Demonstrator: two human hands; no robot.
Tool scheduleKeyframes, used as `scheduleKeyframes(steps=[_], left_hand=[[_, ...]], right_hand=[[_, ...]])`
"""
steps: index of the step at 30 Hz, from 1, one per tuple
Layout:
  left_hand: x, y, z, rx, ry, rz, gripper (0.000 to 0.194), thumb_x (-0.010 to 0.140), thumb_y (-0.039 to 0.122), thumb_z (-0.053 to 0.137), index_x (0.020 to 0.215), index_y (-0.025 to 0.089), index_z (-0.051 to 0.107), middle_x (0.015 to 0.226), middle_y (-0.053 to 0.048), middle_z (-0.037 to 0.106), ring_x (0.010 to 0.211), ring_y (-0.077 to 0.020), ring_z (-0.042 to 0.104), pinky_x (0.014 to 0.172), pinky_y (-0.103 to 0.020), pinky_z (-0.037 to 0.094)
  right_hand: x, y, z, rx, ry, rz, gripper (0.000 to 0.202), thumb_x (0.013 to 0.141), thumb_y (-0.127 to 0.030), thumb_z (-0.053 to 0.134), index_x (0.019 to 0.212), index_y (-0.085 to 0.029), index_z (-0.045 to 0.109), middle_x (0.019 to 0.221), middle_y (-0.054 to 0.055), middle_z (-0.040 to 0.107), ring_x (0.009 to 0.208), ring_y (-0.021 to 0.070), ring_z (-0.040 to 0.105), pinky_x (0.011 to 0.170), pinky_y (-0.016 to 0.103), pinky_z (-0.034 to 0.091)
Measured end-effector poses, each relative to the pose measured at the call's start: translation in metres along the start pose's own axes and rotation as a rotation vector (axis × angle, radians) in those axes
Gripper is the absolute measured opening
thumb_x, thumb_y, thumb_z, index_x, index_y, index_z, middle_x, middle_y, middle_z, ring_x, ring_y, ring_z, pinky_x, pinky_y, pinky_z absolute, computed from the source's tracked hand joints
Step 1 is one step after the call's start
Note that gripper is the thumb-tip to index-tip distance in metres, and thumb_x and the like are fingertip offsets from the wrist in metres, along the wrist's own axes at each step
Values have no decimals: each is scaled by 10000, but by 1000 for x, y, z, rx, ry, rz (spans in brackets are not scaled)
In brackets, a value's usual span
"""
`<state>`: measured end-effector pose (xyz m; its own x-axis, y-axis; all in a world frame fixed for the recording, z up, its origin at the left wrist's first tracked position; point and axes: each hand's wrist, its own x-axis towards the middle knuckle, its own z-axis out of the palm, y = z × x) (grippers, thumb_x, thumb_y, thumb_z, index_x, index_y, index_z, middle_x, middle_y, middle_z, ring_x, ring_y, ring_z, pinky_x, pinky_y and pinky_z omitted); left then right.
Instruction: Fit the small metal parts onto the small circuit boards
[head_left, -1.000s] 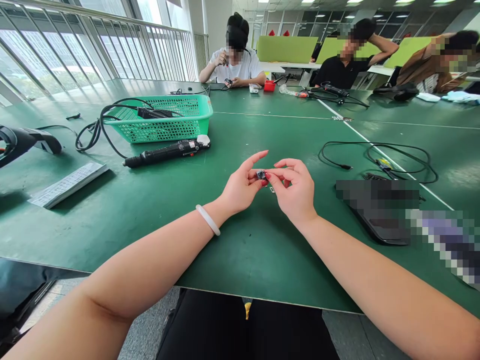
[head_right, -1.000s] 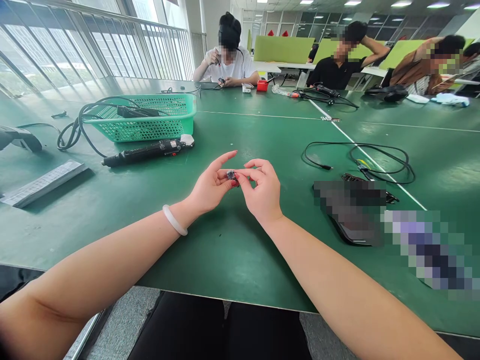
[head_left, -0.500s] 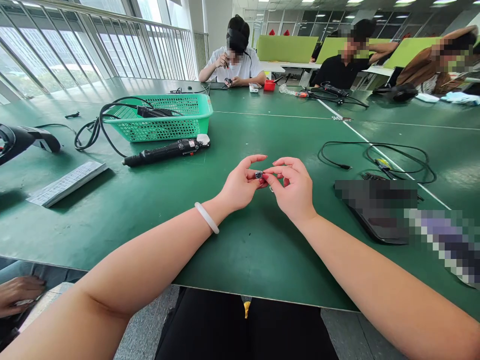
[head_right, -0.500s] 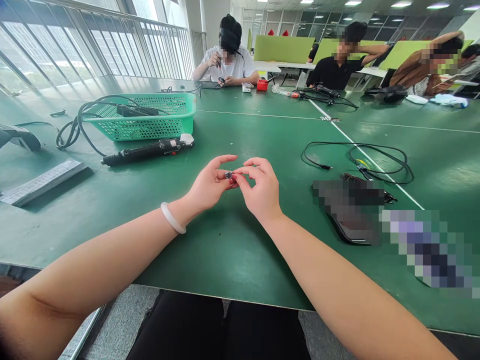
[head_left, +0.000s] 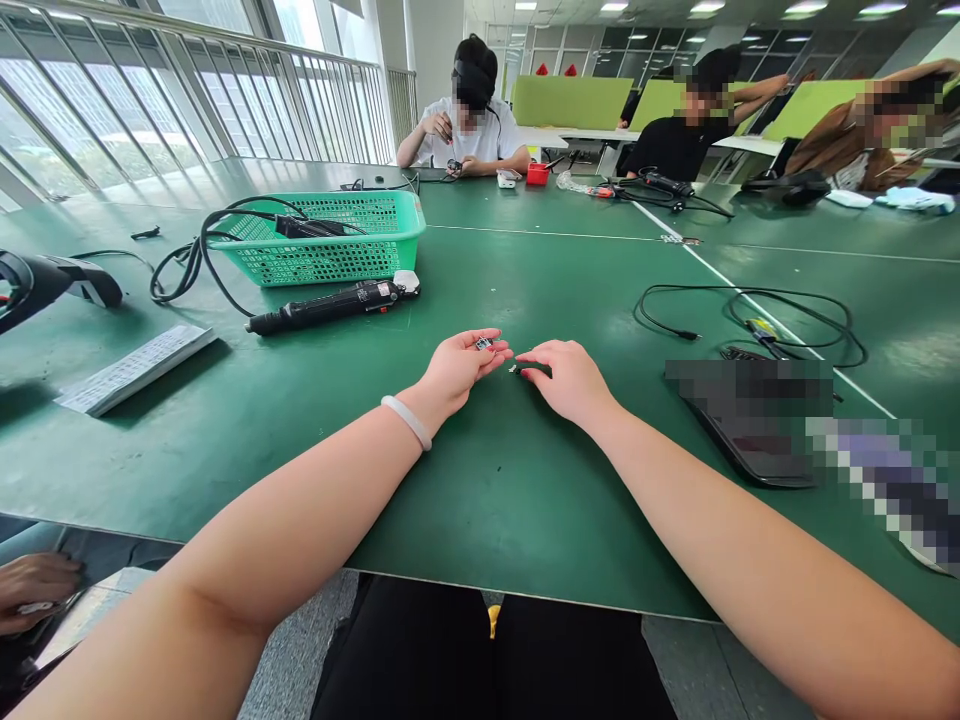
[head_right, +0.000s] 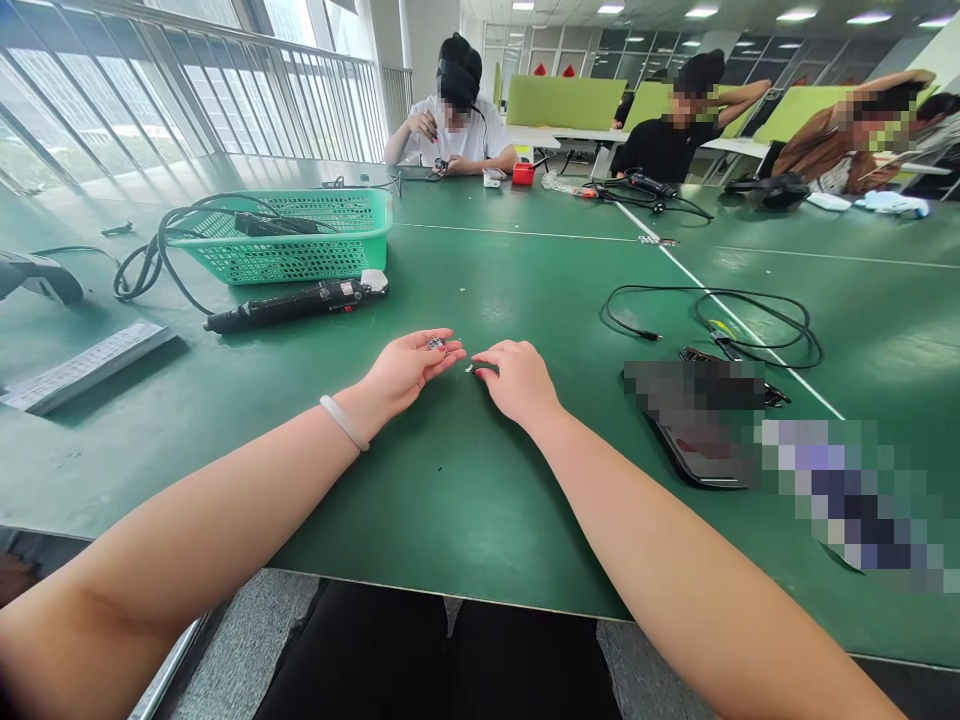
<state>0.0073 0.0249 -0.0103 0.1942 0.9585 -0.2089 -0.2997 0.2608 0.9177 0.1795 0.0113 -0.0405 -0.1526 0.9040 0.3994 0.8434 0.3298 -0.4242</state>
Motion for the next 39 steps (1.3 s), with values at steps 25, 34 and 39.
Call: scheduleKeyframes(steps=[25, 34, 39], left_hand=[[-1, -6, 2, 29, -77, -64, 284, 828, -6, 431, 1040, 101, 586, 993, -120, 650, 862, -136, 674, 979, -320, 491], [-2, -11, 4, 144, -213, -24, 179, 827, 30, 507, 965, 120, 578, 700, -4, 641, 703, -68, 623, 911, -331, 504], [-4, -10, 4, 124, -217, -17, 163, 805, 50, 567, 952, 120, 561, 637, 16, 618, 693, -77, 620, 901, -344, 502]], right_hand=[[5, -8, -3, -36, 181, -34, 187, 837, -225, 534, 753, -223, 701, 909, 55, 675, 837, 218, 529, 757, 387, 405], [-2, -29, -9, -177, 277, -222, 235, 884, -272, 486, 808, -242, 707, 989, 45, 670, 920, 227, 516, 780, 397, 359], [-4, -28, -9, -222, 275, -297, 280, 897, -234, 443, 836, -257, 715, 1033, 24, 676, 938, 223, 504, 779, 394, 351]])
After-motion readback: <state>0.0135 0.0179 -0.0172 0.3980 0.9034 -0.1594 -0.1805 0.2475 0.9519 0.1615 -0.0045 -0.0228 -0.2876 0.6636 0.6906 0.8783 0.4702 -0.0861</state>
